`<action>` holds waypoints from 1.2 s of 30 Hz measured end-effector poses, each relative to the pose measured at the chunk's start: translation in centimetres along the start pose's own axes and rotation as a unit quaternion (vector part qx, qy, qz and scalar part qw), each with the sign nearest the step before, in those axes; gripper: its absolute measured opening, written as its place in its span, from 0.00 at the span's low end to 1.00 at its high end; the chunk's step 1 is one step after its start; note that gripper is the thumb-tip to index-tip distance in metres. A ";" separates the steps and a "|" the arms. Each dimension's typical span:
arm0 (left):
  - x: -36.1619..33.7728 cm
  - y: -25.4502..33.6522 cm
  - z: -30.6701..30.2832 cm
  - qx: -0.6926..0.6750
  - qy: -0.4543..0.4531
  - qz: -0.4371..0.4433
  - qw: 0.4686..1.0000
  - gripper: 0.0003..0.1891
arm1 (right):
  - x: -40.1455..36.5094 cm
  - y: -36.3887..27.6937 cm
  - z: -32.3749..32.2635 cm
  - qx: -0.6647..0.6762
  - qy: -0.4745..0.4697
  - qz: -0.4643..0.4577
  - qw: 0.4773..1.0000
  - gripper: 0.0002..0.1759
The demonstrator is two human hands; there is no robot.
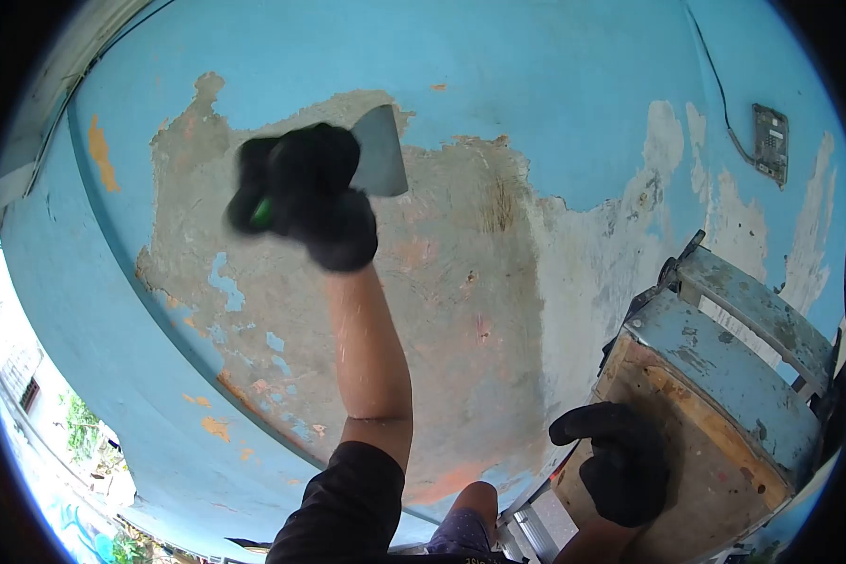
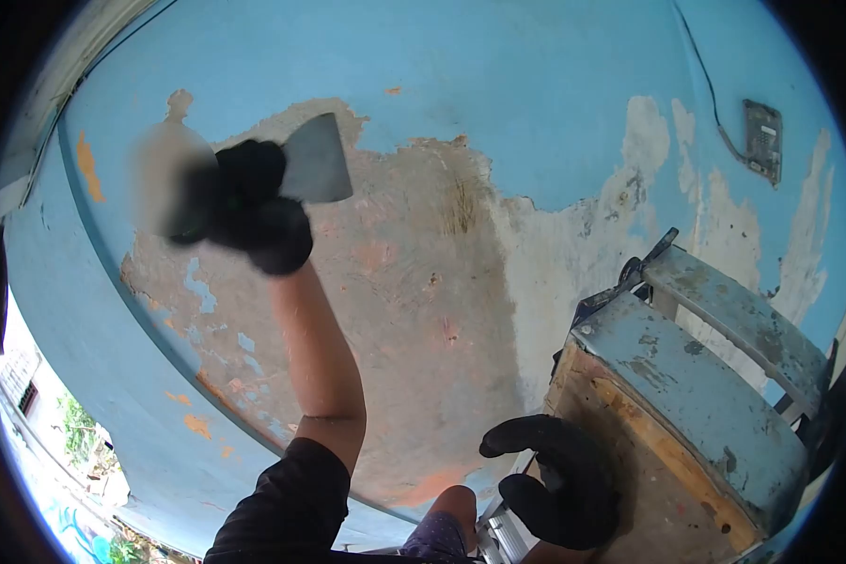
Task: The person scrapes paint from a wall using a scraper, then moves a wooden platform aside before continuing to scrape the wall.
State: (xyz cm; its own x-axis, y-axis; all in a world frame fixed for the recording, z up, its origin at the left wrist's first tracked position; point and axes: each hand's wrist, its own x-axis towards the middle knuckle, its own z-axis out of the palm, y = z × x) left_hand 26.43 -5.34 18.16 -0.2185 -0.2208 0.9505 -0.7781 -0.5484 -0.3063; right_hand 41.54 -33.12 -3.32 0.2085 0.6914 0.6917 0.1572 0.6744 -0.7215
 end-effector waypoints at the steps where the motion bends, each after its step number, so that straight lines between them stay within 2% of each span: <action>1: -1.5 -3.5 -1.3 0.185 0.130 -0.030 0.974 0.09 | -0.1 -0.1 -0.1 -0.019 -0.027 -0.005 0.999 0.24; 3: -1.3 -4.2 -1.3 0.331 0.134 -0.061 0.932 0.05 | -0.5 -0.3 0.3 0.004 -0.014 0.008 1.000 0.24; 5: -0.1 -3.6 -1.0 0.306 0.119 -0.058 0.943 0.08 | -0.1 -0.3 0.4 0.022 0.005 0.007 1.000 0.24; 7: 1.2 -1.2 0.2 0.138 0.192 -0.057 0.970 0.10 | -0.1 -0.2 0.2 0.008 -0.011 0.005 1.000 0.24; 8: 2.0 -0.4 -1.9 0.100 0.118 -0.019 0.988 0.11 | 0.0 -0.1 0.0 0.007 -0.011 0.002 1.000 0.24; 9: 2.6 0.8 -4.1 0.009 -0.005 -0.071 0.997 0.12 | 0.1 0.2 -0.1 -0.022 -0.012 -0.010 1.000 0.25; 10: 1.4 -2.1 -5.4 0.168 0.051 -0.042 0.984 0.12 | 0.0 0.3 -0.1 -0.049 -0.016 -0.020 0.998 0.25; 11: 0.0 -5.4 -5.9 0.328 0.105 -0.016 0.939 0.12 | -0.2 0.0 0.0 -0.047 -0.020 -0.015 0.999 0.25; 12: -1.1 -7.1 -3.6 0.071 0.300 -0.148 0.940 0.09 | -0.3 -0.5 0.0 -0.069 -0.015 0.008 0.997 0.24; 13: -2.8 -9.4 -3.7 0.104 0.360 -0.157 0.914 0.06 | -0.2 -0.8 0.2 -0.093 -0.007 0.025 0.995 0.24; 15: -2.7 -6.5 0.3 0.253 0.159 -0.162 0.940 0.09 | -0.4 -0.5 0.5 -0.062 0.001 0.012 0.998 0.24; 17: -0.9 -3.9 2.7 0.217 0.133 -0.059 0.965 0.08 | -0.4 -0.5 0.4 -0.035 0.009 0.004 0.999 0.24; 18: 0.4 -2.2 3.7 0.110 0.157 -0.087 0.978 0.08 | -0.2 -0.6 0.2 -0.042 -0.004 0.008 0.999 0.24; 19: 1.6 -1.3 2.6 0.004 0.066 -0.033 0.997 0.09 | 0.0 -0.6 0.1 -0.048 -0.016 0.011 0.999 0.23; 21: 2.5 -1.4 1.7 0.095 0.105 -0.002 0.990 0.09 | 0.4 -1.2 -0.1 -0.058 -0.022 0.008 0.998 0.23; 23: 1.5 -6.5 1.9 0.289 0.229 0.052 0.928 0.08 | 0.0 -1.4 -0.2 -0.063 -0.034 0.016 0.997 0.23; 24: 1.5 -5.4 1.0 0.243 0.109 -0.041 0.963 0.08 | -0.1 -1.3 -0.2 -0.047 -0.033 0.009 0.998 0.23; 25: 1.7 -5.7 1.1 0.239 0.106 -0.040 0.964 0.08 | -0.1 -1.1 -0.3 -0.033 -0.027 -0.003 0.999 0.24; 27: 1.2 -5.4 0.8 0.185 0.128 -0.093 0.970 0.05 | -0.4 -1.2 0.0 -0.002 -0.018 0.020 1.000 0.23; 29: 2.3 -3.5 -0.3 0.123 0.173 -0.064 0.975 0.05 | -0.3 -1.2 -0.1 0.029 -0.006 0.034 0.999 0.23; 30: 3.0 -2.1 -0.7 0.104 0.224 -0.060 0.967 0.07 | -0.1 -1.2 -0.2 0.016 -0.020 0.017 1.000 0.23; 31: 3.4 -1.4 -4.5 0.059 0.099 -0.045 0.992 0.09 | 0.0 -1.2 -0.3 0.003 -0.036 0.002 0.999 0.23; 33: 2.7 -3.5 -4.2 0.033 0.200 -0.077 0.976 0.08 | 0.1 -1.2 -0.4 -0.012 -0.029 -0.003 1.000 0.23; 35: 1.3 -6.1 -0.1 0.154 0.336 -0.079 0.926 0.08 | -0.5 -1.0 -0.2 -0.022 -0.033 0.003 0.999 0.23; 36: 1.4 -5.5 -0.1 0.174 0.247 -0.111 0.947 0.08 | -0.5 -0.6 -0.3 -0.004 -0.033 -0.003 0.999 0.23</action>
State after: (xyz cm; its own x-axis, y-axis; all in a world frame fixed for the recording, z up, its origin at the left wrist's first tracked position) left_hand 30.34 -2.57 21.22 -0.3881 0.2871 0.8758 -0.6150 -0.7884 -0.0141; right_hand 41.68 -33.92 -3.24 0.1434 0.7038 0.6958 0.1657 0.6761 -0.7180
